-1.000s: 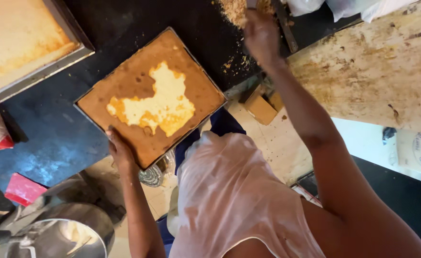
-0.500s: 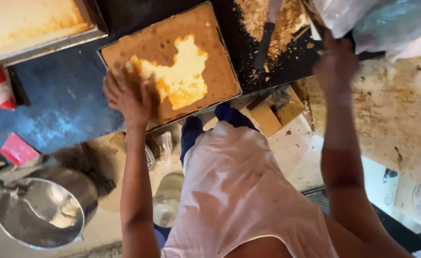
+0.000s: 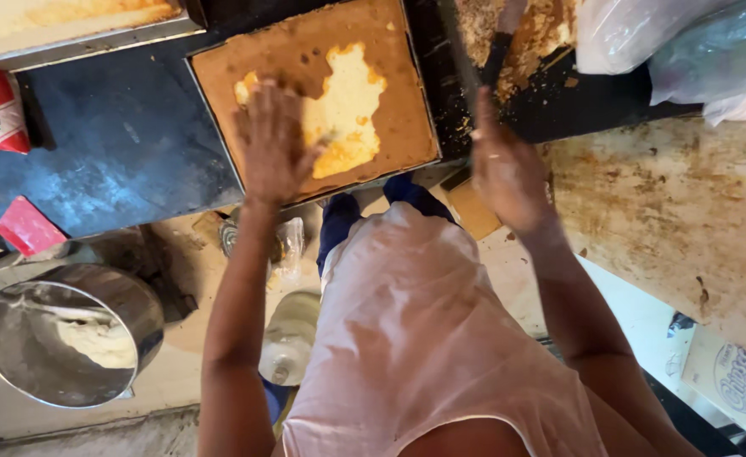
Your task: The person slices the edges off a large rectangular piece of baked bread on a workstation using a long knife, then flips the bread over and continues trimming.
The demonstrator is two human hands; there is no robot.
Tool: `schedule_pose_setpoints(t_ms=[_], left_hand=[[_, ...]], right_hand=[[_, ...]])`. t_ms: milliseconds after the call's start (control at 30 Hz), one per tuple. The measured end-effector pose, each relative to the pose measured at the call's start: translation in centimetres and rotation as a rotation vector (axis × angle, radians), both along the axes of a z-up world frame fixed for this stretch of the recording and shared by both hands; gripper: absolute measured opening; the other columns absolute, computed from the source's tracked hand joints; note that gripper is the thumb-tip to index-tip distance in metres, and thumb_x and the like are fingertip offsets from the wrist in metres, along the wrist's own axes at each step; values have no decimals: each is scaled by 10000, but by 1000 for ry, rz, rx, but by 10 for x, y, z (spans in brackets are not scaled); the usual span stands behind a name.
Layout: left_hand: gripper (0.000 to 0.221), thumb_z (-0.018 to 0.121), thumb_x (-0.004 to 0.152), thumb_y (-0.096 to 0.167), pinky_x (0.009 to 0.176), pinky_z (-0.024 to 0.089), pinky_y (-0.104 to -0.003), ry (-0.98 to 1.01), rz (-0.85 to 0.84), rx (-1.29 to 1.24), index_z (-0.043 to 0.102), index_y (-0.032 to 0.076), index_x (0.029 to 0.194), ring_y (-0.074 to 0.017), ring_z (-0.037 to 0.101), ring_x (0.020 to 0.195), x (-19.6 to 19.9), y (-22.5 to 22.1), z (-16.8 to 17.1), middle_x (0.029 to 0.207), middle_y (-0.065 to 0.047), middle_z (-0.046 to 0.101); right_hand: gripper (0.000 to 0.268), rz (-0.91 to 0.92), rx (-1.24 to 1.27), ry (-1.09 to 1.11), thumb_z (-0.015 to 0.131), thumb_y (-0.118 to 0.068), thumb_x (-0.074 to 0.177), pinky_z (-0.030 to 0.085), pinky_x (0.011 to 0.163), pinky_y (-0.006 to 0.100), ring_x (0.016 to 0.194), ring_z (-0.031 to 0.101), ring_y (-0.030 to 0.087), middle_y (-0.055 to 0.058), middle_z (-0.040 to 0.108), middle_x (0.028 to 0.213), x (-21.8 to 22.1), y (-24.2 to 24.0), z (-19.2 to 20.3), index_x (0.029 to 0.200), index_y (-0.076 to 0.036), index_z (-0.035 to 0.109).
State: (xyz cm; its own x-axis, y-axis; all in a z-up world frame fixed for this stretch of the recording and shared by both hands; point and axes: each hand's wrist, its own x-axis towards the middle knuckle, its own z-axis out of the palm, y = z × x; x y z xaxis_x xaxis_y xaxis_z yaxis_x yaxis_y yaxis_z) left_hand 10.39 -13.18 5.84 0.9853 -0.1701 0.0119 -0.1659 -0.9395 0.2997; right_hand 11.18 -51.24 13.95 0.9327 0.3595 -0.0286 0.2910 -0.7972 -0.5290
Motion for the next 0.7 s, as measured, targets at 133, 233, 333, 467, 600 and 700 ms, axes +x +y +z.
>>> schedule_pose_setpoints(t_ms=[133,233,333,467,600,700], left_hand=[[931,465,989,771,1244,24,-633,-5,-177,-14,422,82,1614,-392,168,1581,-7,-22,-1,1702,-181,260],[877,473,1013,737,1256,30,-632,9,-160,-61,449,102,1618,-364,172,1592,-4,-19,3,1716,-151,263],[854,493,1015,707,1252,53,-631,32,-159,-82,423,102,1613,-361,176,1586,-5,-19,10,1707,-157,276],[855,469,1052,666,1274,124,-605,155,-99,-118,320,95,1669,-336,188,1601,17,-20,11,1717,-144,255],[815,460,1092,640,1281,91,-604,-32,-222,-99,318,105,1689,-359,130,1608,56,-26,-3,1742,-166,196],[799,429,1082,665,1266,50,-630,-8,-302,-80,340,132,1671,-349,110,1598,74,-41,-13,1738,-132,193]], right_hand=[[710,-25,-168,9,538,-87,1044,594,641,509,780,697,421,302,674,1182,2,50,0,1650,-8,178],[703,-67,-216,72,556,-96,1022,577,660,562,809,684,498,336,640,1251,4,66,2,1632,-28,214],[699,-84,-242,57,572,-124,1043,574,674,560,800,683,486,315,653,1217,5,75,-7,1637,-35,215],[730,-67,-259,-26,591,-114,1022,571,670,545,794,686,464,298,671,1155,4,77,-19,1642,-26,215],[741,-67,-360,-22,602,-86,1012,584,681,532,808,697,442,271,684,1088,6,81,-20,1649,-31,226],[853,-37,-449,82,613,-38,913,574,648,547,789,689,460,272,690,1031,17,83,-24,1655,-8,194]])
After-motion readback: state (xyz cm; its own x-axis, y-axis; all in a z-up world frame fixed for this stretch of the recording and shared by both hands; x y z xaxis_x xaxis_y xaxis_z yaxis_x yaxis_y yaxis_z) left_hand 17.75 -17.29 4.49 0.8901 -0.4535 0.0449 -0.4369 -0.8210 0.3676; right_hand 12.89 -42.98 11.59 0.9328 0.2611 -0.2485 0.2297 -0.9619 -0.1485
